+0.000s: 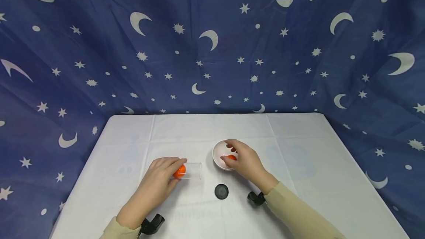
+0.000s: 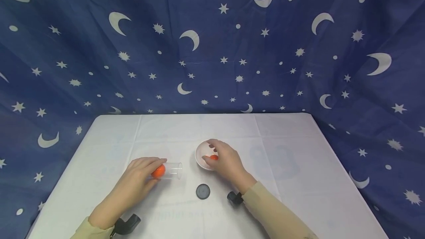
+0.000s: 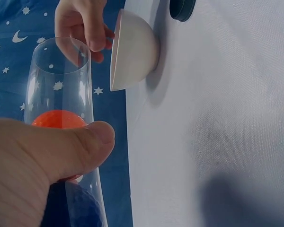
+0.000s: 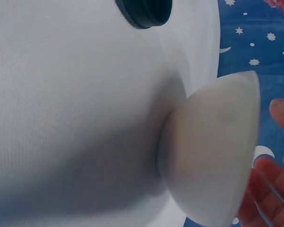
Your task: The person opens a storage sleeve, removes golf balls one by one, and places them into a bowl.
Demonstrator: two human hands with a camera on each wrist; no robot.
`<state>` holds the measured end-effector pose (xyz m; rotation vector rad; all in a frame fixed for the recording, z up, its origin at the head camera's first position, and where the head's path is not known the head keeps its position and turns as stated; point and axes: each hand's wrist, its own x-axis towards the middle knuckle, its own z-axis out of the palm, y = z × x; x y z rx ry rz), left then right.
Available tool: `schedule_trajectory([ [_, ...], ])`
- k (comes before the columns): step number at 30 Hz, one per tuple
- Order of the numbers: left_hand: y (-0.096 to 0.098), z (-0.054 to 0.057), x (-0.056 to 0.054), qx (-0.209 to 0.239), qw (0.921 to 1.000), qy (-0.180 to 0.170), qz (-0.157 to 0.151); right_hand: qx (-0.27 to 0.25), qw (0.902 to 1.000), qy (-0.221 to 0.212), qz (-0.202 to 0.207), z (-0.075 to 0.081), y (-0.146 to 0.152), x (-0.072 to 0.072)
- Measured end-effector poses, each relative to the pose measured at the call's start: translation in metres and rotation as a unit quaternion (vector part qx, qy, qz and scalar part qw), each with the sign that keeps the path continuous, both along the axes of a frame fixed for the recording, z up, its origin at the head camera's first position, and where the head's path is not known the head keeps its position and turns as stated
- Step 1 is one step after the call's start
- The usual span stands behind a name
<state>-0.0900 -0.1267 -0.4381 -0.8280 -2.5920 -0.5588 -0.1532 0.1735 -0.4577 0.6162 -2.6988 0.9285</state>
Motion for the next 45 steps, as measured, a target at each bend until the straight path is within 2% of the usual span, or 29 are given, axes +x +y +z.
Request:
schedule_trajectory([
  [9, 0.0, 0.0, 0.0, -0.003, 0.9999, -0.01, 0.002, -0.019, 0.9992, 0.008, 0.033, 0.007, -0.002, 0.013],
  [15, 0.0, 0.0, 0.0, -0.004, 0.9999, -0.01, 0.005, -0.054, 0.9962, 0.012, 0.066, 0.009, -0.005, 0.021],
  [27, 0.002, 0.0, 0.0, -0.005, 0.9998, -0.016, 0.005, -0.132, 0.984, -0.054, 0.108, 0.007, -0.014, 0.033],
  [35, 0.004, 0.001, 0.0, -0.004, 0.9999, -0.016, 0.0, -0.146, 0.9769, -0.093, 0.125, 0.002, -0.022, 0.038],
  [40, 0.006, 0.001, 0.0, -0.005, 0.9998, -0.019, -0.001, -0.159, 0.9718, -0.099, 0.143, 0.002, -0.026, 0.039],
  [45, 0.007, 0.002, 0.0, -0.009, 0.9997, -0.022, 0.0, -0.155, 0.9729, -0.089, 0.147, 0.002, -0.029, 0.039],
])
